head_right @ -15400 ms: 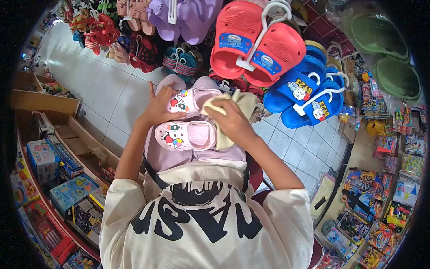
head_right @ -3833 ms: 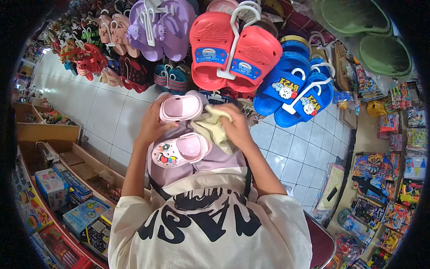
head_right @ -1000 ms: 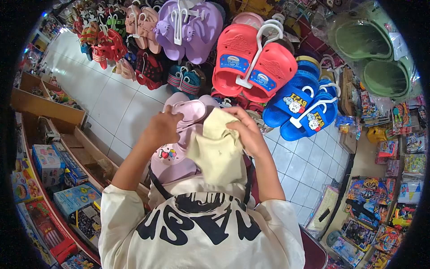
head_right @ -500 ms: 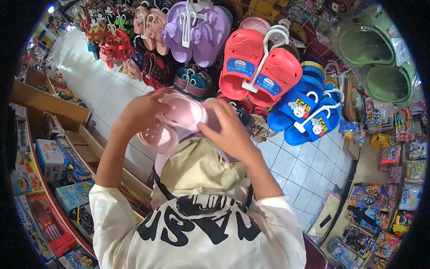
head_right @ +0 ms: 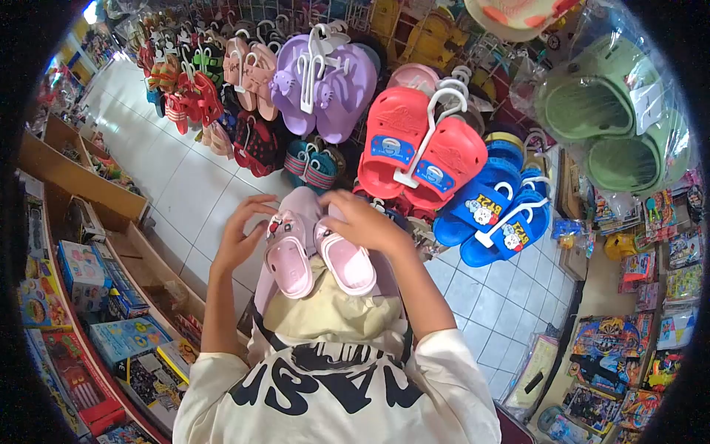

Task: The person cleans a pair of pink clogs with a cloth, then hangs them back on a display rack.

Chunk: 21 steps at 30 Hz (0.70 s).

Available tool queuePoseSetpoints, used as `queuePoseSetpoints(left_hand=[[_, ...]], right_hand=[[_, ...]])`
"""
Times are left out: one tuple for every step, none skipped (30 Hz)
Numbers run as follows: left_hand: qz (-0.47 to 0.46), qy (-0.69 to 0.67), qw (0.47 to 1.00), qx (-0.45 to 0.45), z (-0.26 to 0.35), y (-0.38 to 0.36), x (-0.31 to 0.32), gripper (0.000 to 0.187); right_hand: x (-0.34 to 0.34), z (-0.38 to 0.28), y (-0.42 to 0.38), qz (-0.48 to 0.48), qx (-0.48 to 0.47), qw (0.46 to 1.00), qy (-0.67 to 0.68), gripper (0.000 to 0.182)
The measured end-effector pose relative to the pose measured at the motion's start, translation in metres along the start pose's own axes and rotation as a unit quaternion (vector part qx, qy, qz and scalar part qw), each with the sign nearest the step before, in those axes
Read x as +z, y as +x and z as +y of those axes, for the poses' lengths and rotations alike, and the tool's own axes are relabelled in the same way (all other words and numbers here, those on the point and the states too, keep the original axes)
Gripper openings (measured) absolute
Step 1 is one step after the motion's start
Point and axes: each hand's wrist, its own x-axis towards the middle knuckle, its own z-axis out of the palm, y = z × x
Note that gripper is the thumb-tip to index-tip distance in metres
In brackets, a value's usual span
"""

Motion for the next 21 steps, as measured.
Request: queuePoseSetpoints(left_hand=[[0.050, 0.015, 0.999, -0.009, -0.004, 0.000, 0.000, 0.036], [0.104, 0.025, 0.994, -0.010, -0.008, 0.002, 0.003, 0.028], [0.130, 0.064, 0.989, -0.005, -0.006, 0.005, 0.004, 0.027], [0.156, 0.103, 0.982, 0.000, -0.003, 0.009, 0.007, 0.026], [0.181, 0.142, 0.973, 0.005, 0.001, 0.012, 0.010, 0.026], [0.189, 0.156, 0.970, -0.002, 0.003, 0.015, 0.013, 0.026], [0.187, 0.158, 0.970, 0.000, 0.005, 0.016, 0.016, 0.026], [0.183, 0.159, 0.970, 0.003, 0.007, 0.017, 0.019, 0.026], [0.180, 0.160, 0.971, 0.005, 0.008, 0.018, 0.021, 0.027], [0.189, 0.155, 0.970, 0.016, 0.009, 0.018, 0.024, 0.027], [0.188, 0.143, 0.972, 0.016, 0.009, 0.018, 0.025, 0.026], [0.188, 0.131, 0.973, 0.016, 0.009, 0.016, 0.027, 0.026], [0.187, 0.119, 0.975, 0.014, 0.007, 0.013, 0.029, 0.026], [0.188, 0.110, 0.976, 0.019, 0.004, 0.011, 0.029, 0.025], [0.185, 0.098, 0.978, 0.018, 0.000, 0.008, 0.030, 0.025], [0.182, 0.086, 0.979, 0.018, -0.004, 0.005, 0.030, 0.025], [0.179, 0.073, 0.981, 0.016, -0.006, 0.003, 0.030, 0.025], [0.185, 0.076, 0.980, 0.022, -0.006, 0.000, 0.029, 0.025], [0.196, 0.046, 0.979, 0.012, -0.006, -0.003, 0.029, 0.026], [0.209, 0.015, 0.978, 0.003, -0.006, -0.005, 0.028, 0.027], [0.224, -0.016, 0.975, -0.006, -0.006, -0.006, 0.028, 0.028]], right_hand=[[-0.008, -0.007, 0.016, 0.061, -0.073, 0.995, 0.012, 0.038], [-0.019, -0.019, 0.032, 0.108, -0.050, 0.992, 0.035, 0.035], [-0.032, -0.029, 0.052, 0.186, -0.072, 0.980, 0.011, 0.031], [-0.047, -0.036, 0.073, 0.264, -0.132, 0.955, -0.029, 0.029], [-0.061, -0.046, 0.093, 0.351, -0.131, 0.924, -0.081, 0.029], [-0.077, -0.048, 0.116, 0.396, -0.155, 0.901, -0.088, 0.030], [-0.091, -0.041, 0.141, 0.431, -0.154, 0.881, -0.119, 0.030], [-0.102, -0.035, 0.160, 0.465, -0.153, 0.859, -0.149, 0.031], [-0.106, -0.034, 0.167, 0.436, -0.097, 0.879, -0.164, 0.030], [-0.110, -0.034, 0.173, 0.406, -0.041, 0.895, -0.178, 0.030], [-0.115, -0.034, 0.180, 0.375, 0.014, 0.907, -0.192, 0.029], [-0.122, -0.032, 0.184, 0.307, 0.039, 0.928, -0.210, 0.028], [-0.122, -0.026, 0.188, 0.345, 0.011, 0.919, -0.190, 0.027], [-0.120, -0.017, 0.191, 0.381, -0.016, 0.909, -0.169, 0.027], [-0.120, -0.019, 0.191, 0.417, -0.044, 0.896, -0.149, 0.026], [-0.119, -0.020, 0.189, 0.457, -0.074, 0.874, -0.146, 0.022], [-0.119, -0.020, 0.185, 0.454, -0.089, 0.879, -0.113, 0.019], [-0.117, -0.030, 0.173, 0.450, -0.102, 0.884, -0.079, 0.017], [-0.112, -0.039, 0.158, 0.444, -0.113, 0.888, -0.045, 0.015], [-0.102, -0.049, 0.137, 0.416, -0.110, 0.902, -0.024, 0.013], [-0.088, -0.057, 0.115, 0.387, -0.108, 0.916, -0.004, 0.012]])
